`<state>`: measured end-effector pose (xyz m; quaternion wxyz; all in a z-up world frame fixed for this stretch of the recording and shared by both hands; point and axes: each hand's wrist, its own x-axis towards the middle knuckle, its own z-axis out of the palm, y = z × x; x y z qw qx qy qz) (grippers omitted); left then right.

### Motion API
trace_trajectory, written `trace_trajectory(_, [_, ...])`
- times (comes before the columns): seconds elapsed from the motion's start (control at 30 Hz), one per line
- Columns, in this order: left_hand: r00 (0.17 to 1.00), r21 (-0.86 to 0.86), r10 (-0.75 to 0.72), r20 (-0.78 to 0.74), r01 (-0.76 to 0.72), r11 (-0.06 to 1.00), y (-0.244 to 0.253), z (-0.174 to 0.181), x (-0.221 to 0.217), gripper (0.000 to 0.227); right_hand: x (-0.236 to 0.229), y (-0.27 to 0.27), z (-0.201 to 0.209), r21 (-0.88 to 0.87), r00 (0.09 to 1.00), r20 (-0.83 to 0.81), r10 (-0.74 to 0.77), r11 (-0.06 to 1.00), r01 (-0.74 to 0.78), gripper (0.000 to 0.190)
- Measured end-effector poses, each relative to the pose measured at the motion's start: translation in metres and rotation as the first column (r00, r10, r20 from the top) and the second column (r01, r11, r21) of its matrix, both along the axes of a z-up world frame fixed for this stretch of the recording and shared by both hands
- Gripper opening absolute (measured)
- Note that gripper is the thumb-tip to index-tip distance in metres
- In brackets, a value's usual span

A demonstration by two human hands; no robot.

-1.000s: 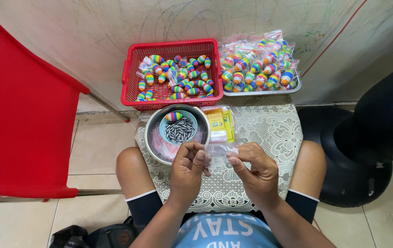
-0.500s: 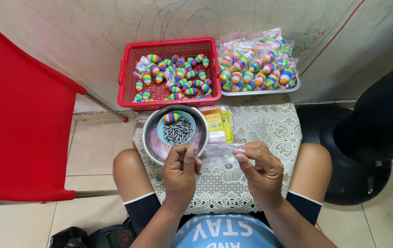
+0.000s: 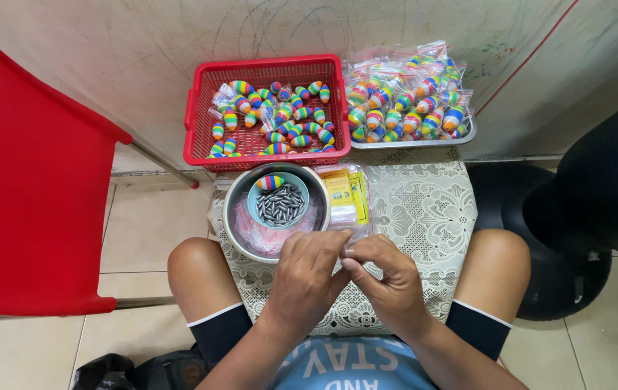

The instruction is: The person picks up small rainbow-colored objects from a red basket and places them one at a time into small plastic bags, then places the filled bags onto a metal tray.

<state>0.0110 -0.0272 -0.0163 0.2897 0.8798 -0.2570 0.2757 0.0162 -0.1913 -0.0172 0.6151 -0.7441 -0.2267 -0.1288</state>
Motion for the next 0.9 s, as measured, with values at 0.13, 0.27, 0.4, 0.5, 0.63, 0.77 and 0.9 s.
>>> trace_trajectory(0.13, [0.998,-0.042,0.0,-0.057,-0.003,0.999,0.002,-0.008,0.0,0.039,0.0,0.0,0.0,-0.021,1.0,0.005,-0.003,1.0,0.003,0.008])
trace_trajectory(0.27, [0.999,-0.005,0.03,-0.032,-0.03,1.0,0.004,-0.007,0.002,0.034,0.001,0.002,0.003,-0.05,0.999,0.045,0.012,0.999,-0.01,0.007])
trace_trajectory(0.4, [0.999,0.032,0.047,0.014,-0.048,0.998,0.009,-0.003,0.004,0.033,0.001,0.004,0.01,-0.073,0.998,0.053,0.024,0.997,-0.02,0.006])
trace_trajectory(0.5, [0.999,0.013,0.033,0.003,-0.033,0.999,0.012,-0.006,0.002,0.033,0.0,0.004,0.007,-0.035,0.999,0.041,0.021,0.999,-0.02,0.008])
trace_trajectory(0.63, [0.999,0.053,0.042,0.017,-0.043,0.998,0.012,0.0,-0.001,0.034,0.001,0.007,0.007,-0.047,0.999,0.036,0.024,0.999,-0.022,0.008])
trace_trajectory(0.77, [1.0,0.038,0.031,-0.006,-0.03,0.999,0.015,-0.004,-0.002,0.037,0.002,0.011,0.011,-0.136,0.992,0.115,0.053,0.99,-0.037,0.008])
trace_trajectory(0.9, [0.998,-0.037,-0.025,-0.051,0.023,0.999,0.02,-0.011,-0.005,0.038,0.002,0.015,0.018,-0.145,0.992,0.101,0.077,0.987,-0.061,0.008])
